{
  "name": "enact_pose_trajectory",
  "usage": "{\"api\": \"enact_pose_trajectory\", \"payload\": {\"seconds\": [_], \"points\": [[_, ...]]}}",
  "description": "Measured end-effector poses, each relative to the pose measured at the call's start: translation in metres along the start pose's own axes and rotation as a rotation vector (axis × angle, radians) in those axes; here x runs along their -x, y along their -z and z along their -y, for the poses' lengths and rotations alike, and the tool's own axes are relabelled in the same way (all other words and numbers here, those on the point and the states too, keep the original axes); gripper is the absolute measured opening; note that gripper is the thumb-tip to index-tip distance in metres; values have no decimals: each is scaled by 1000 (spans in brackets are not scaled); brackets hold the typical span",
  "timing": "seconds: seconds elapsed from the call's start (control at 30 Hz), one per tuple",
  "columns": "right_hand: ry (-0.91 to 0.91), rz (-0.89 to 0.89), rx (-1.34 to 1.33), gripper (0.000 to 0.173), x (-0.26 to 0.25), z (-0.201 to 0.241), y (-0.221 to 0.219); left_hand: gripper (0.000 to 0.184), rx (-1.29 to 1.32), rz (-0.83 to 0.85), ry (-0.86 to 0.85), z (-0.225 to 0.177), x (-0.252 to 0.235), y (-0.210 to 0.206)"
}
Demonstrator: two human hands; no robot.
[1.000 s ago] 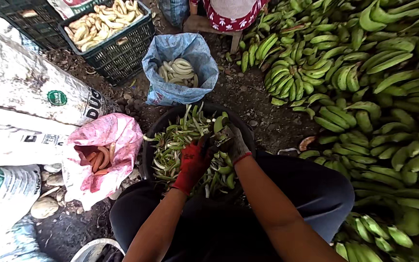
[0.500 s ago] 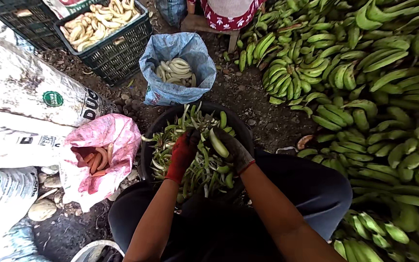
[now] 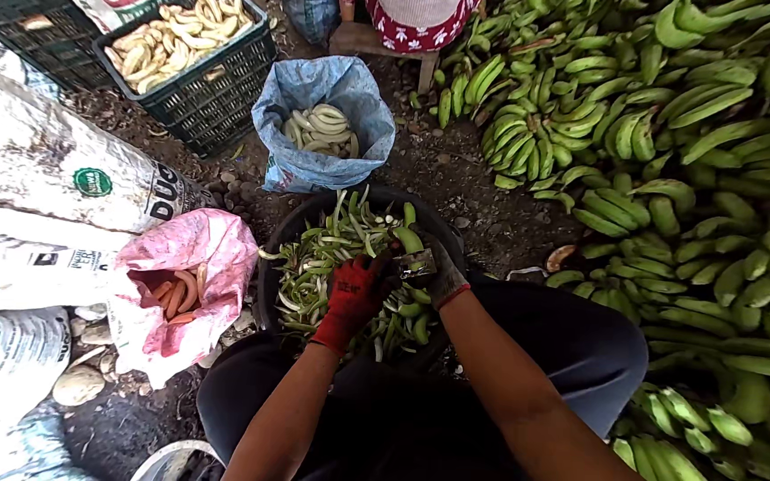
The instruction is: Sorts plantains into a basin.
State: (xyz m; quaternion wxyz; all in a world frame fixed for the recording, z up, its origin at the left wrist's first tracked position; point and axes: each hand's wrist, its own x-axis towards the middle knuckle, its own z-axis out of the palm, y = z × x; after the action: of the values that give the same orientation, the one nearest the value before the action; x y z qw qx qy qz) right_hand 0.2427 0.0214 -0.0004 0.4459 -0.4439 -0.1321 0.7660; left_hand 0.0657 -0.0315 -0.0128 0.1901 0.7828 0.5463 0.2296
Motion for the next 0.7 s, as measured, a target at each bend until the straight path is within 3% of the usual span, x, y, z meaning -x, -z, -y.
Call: {"api": "enact_pose_trajectory", "payload": {"seconds": [0.2, 0.3, 0.4, 0.5, 0.6, 0.7], "points": [[125, -125, 294, 39, 10, -17, -6, 45, -11, -28, 111, 2, -6, -3], [192, -55, 488, 46, 14, -29, -7, 45, 80, 33, 315, 9, -18, 8], [124, 51, 407, 51, 12, -34, -3, 51, 238, 34, 462, 22, -18, 13], [41, 90, 294, 53, 9, -24, 4, 50, 352, 19, 439, 20, -14, 17], [108, 29, 271, 45, 3, -11, 7, 55, 515, 70, 396, 12, -7, 16], [195, -31, 151, 38, -4, 1, 9, 53, 875, 206, 410, 1, 2, 16]]}}
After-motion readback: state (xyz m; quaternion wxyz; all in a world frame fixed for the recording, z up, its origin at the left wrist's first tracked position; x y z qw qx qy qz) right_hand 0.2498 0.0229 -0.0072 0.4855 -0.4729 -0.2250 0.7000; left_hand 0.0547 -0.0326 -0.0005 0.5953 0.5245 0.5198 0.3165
